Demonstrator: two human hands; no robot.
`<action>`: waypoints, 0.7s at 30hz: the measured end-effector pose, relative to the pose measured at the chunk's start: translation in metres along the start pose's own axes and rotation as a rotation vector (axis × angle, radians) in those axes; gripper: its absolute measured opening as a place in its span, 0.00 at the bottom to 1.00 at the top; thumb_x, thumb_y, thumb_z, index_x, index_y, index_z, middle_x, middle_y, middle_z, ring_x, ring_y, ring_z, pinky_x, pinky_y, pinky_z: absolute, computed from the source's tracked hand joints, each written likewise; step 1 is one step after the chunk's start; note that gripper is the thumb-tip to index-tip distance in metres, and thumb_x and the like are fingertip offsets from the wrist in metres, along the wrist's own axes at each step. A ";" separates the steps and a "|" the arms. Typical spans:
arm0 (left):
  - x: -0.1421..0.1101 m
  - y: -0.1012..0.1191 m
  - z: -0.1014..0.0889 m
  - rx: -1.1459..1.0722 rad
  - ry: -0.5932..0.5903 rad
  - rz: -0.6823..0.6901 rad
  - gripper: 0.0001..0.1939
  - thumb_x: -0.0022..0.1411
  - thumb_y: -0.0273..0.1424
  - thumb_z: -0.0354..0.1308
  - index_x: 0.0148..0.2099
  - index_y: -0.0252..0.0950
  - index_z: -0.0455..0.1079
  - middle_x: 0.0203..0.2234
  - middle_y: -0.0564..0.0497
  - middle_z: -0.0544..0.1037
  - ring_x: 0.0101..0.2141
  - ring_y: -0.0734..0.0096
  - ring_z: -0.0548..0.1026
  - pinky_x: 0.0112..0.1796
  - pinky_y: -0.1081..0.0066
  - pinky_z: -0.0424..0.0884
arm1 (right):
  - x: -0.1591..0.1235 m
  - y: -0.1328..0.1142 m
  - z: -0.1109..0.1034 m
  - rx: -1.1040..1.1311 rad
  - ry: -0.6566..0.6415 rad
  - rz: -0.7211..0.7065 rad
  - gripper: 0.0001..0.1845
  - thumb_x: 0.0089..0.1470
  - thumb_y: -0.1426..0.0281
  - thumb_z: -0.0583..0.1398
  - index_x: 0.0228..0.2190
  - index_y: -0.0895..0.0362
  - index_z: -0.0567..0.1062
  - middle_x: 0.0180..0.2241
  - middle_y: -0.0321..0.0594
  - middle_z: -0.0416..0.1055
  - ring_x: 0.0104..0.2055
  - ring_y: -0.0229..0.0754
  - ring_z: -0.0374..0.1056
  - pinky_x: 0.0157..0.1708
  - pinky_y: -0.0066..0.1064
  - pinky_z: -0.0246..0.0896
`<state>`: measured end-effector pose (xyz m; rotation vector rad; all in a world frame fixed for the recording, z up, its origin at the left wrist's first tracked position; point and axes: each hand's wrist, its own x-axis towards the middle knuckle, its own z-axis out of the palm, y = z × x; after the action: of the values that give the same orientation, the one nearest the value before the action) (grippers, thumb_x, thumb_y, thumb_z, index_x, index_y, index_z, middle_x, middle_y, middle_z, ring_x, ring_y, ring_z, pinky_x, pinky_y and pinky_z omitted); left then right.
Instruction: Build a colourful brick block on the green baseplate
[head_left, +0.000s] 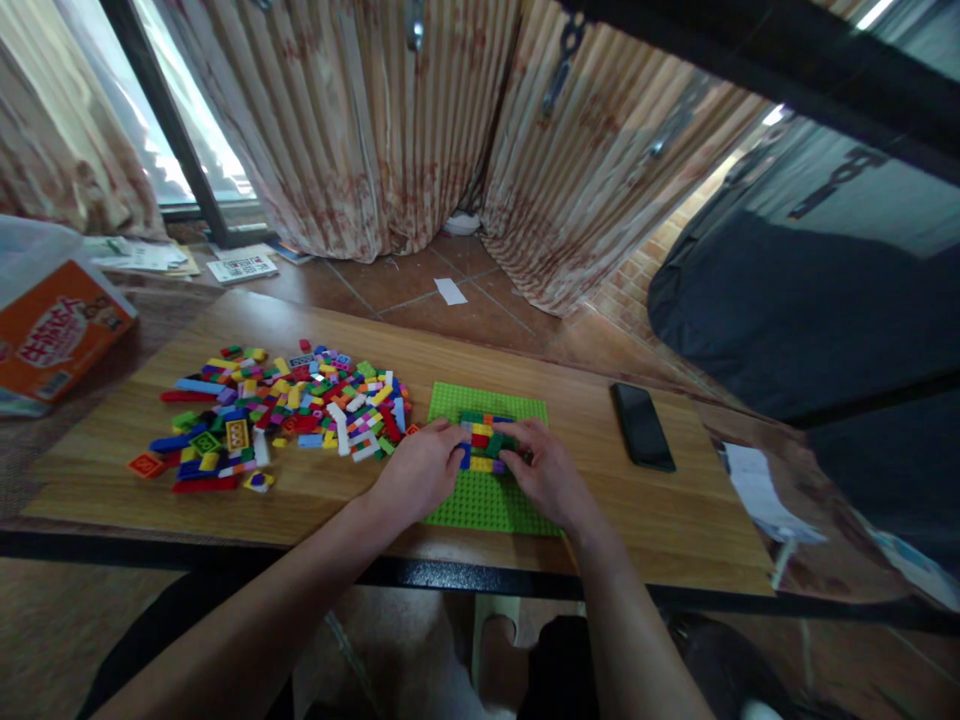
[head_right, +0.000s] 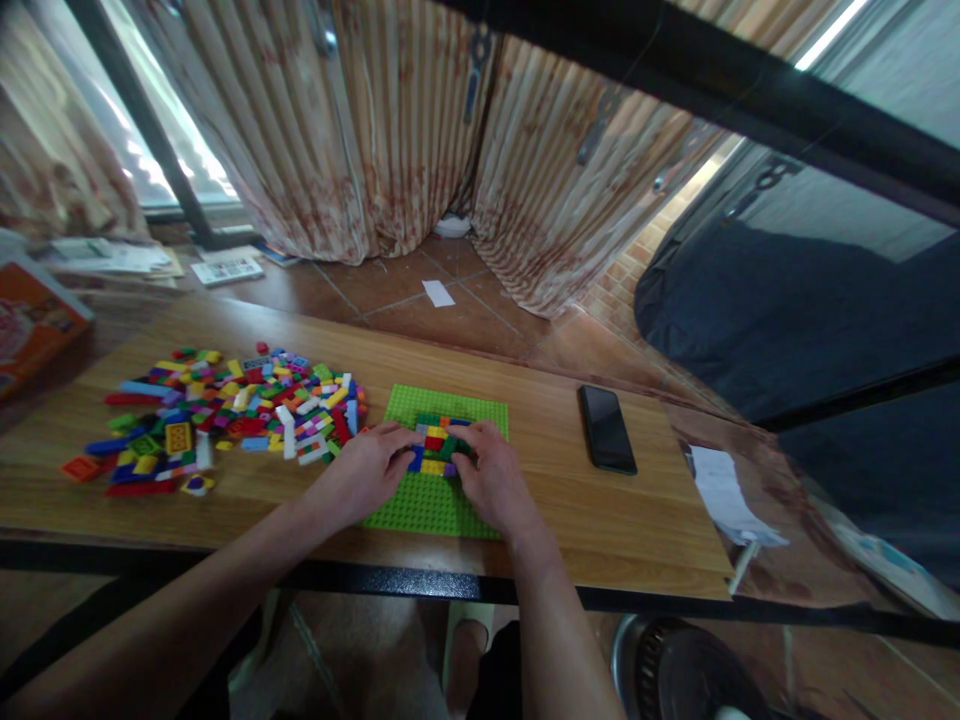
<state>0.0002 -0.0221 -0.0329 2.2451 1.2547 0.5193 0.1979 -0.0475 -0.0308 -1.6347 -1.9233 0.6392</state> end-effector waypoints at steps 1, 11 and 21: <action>0.000 0.000 0.000 0.001 0.000 0.001 0.13 0.65 0.25 0.47 0.44 0.36 0.73 0.35 0.47 0.75 0.37 0.64 0.75 0.42 0.64 0.71 | 0.001 0.000 0.001 -0.014 0.000 -0.022 0.19 0.54 0.77 0.57 0.47 0.51 0.76 0.43 0.42 0.67 0.40 0.41 0.66 0.43 0.38 0.65; 0.000 0.000 0.001 -0.003 0.004 0.007 0.14 0.65 0.24 0.47 0.44 0.36 0.73 0.35 0.48 0.75 0.38 0.66 0.75 0.42 0.65 0.71 | 0.005 0.003 -0.001 -0.122 -0.044 -0.094 0.16 0.54 0.77 0.59 0.43 0.51 0.77 0.41 0.41 0.68 0.46 0.45 0.66 0.49 0.42 0.63; 0.000 -0.001 0.001 -0.017 0.002 0.012 0.14 0.65 0.24 0.47 0.45 0.36 0.73 0.37 0.47 0.75 0.39 0.65 0.75 0.44 0.64 0.71 | 0.008 0.006 -0.004 -0.172 -0.100 -0.145 0.11 0.56 0.76 0.59 0.40 0.53 0.75 0.41 0.41 0.68 0.46 0.45 0.65 0.49 0.41 0.63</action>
<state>0.0004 -0.0216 -0.0345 2.2397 1.2346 0.5350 0.2035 -0.0384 -0.0309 -1.5717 -2.1996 0.5186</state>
